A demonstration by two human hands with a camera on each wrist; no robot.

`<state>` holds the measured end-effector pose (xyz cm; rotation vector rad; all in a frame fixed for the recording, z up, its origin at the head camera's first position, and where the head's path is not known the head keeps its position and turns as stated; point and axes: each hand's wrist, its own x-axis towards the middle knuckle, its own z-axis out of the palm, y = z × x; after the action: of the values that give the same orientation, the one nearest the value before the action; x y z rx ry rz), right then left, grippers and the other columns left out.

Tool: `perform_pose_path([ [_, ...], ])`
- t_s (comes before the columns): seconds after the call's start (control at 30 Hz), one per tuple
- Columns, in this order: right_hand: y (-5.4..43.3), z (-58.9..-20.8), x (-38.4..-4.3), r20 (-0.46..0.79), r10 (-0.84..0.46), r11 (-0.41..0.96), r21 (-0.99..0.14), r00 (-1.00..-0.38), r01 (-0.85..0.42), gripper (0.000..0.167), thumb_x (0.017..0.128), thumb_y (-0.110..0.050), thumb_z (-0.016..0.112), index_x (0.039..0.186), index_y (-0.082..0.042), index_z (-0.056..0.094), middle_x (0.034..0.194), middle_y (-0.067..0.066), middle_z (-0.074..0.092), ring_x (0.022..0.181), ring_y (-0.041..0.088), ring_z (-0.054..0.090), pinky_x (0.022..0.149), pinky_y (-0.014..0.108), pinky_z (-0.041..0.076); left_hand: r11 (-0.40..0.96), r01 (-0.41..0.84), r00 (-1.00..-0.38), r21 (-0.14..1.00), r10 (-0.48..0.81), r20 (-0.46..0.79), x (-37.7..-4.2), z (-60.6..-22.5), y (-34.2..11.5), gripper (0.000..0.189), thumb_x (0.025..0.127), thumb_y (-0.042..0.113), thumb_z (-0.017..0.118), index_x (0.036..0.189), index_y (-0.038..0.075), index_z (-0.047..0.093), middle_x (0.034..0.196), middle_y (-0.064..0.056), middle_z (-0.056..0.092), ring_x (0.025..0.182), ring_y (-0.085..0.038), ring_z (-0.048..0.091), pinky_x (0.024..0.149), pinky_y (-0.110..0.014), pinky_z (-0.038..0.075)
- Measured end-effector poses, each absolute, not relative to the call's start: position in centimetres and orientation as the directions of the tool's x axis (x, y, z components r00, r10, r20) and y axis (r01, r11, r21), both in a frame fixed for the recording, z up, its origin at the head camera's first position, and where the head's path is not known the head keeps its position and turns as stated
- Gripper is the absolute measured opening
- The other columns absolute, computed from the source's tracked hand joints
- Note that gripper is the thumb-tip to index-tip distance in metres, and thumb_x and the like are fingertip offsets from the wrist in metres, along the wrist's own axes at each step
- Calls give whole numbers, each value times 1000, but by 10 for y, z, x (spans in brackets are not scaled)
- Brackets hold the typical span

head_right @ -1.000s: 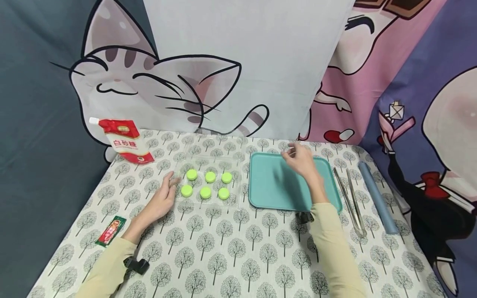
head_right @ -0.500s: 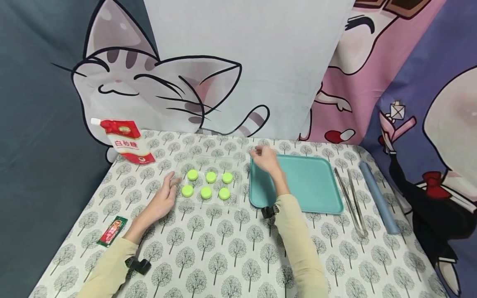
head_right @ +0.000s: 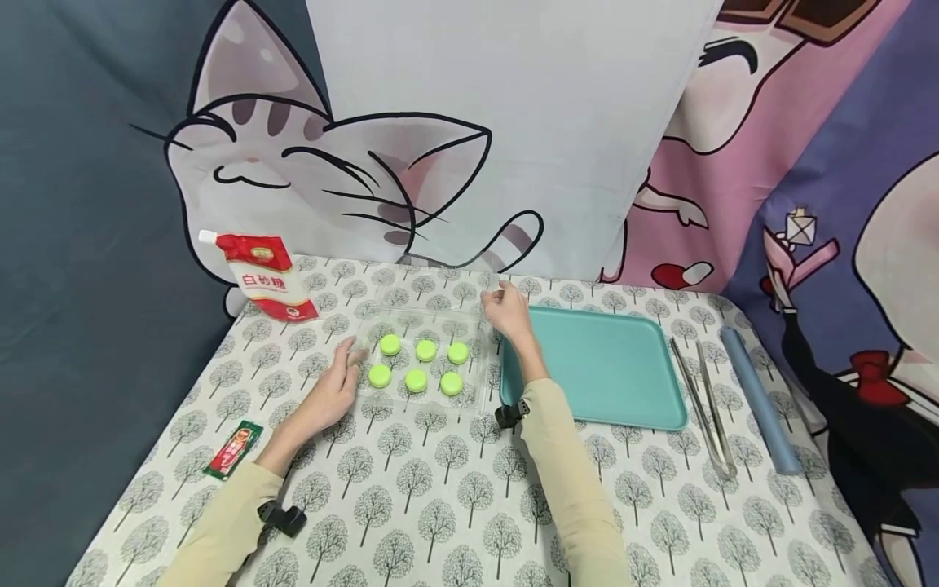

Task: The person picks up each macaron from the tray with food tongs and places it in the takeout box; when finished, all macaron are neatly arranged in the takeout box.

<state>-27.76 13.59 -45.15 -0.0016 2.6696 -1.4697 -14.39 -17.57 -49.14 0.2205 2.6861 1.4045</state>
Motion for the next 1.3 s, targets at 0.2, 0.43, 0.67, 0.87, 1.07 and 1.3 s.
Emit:
perform_pose_path([
  [0.2, 138, -438, -282, 4, -19, 505, -863, -1000, -13, 64, 104, -28, 53, 155, 4, 32, 140, 26, 57, 132, 41, 55, 113, 51, 48, 561, 74, -985, 825, 169, -27, -144, -489, -174, 62, 108, 10, 32, 162, 2, 2, 161, -25, 34, 150, -44, 30, 127, -55, 17],
  [0.43, 142, -409, -272, 215, 16, 430, -883, -976, -188, 56, 105, -28, 54, 153, -3, 41, 140, 22, 60, 126, 40, 60, 108, 49, 52, 544, 69, -986, 836, 167, -27, -143, -492, -174, 61, 109, 16, 32, 162, 4, 3, 162, -24, 33, 149, -44, 31, 127, -57, 18],
  [0.67, 141, -379, -242, 381, -2, 343, -868, -924, -359, 44, 106, -22, 52, 146, -3, 51, 135, 19, 61, 121, 35, 63, 107, 45, 53, 521, 77, -985, 850, 171, -16, -140, -492, -177, 61, 112, 29, 30, 163, 6, 6, 162, -23, 34, 148, -45, 34, 126, -60, 20],
  [0.87, 137, -373, -210, 449, -40, 301, -847, -893, -439, 38, 107, -14, 49, 142, -1, 55, 139, 20, 60, 122, 39, 61, 108, 48, 51, 549, 36, -986, 835, 154, -59, -136, -491, -184, 64, 111, 44, 20, 164, 10, 4, 166, -19, 26, 151, -45, 26, 126, -62, 14],
  [1.07, 136, -377, -174, 486, -107, 374, -789, -868, -488, 31, 108, -15, 48, 132, -4, 63, 129, 14, 66, 116, 26, 62, 104, 41, 52, 541, 29, -988, 841, 144, -59, -135, -477, -196, 72, 108, 53, 2, 164, 9, 7, 166, -20, 26, 141, -52, 40, 121, -71, 17],
  [1.3, 147, -388, -132, 482, -204, 432, -736, -852, -520, 31, 107, -13, 45, 128, -2, 65, 128, 14, 66, 119, 28, 61, 106, 48, 49, 425, 51, -989, 904, 146, -13, -133, -455, -204, 74, 105, 51, -9, 164, 10, 7, 161, -28, 31, 142, -56, 35, 122, -65, 25],
])
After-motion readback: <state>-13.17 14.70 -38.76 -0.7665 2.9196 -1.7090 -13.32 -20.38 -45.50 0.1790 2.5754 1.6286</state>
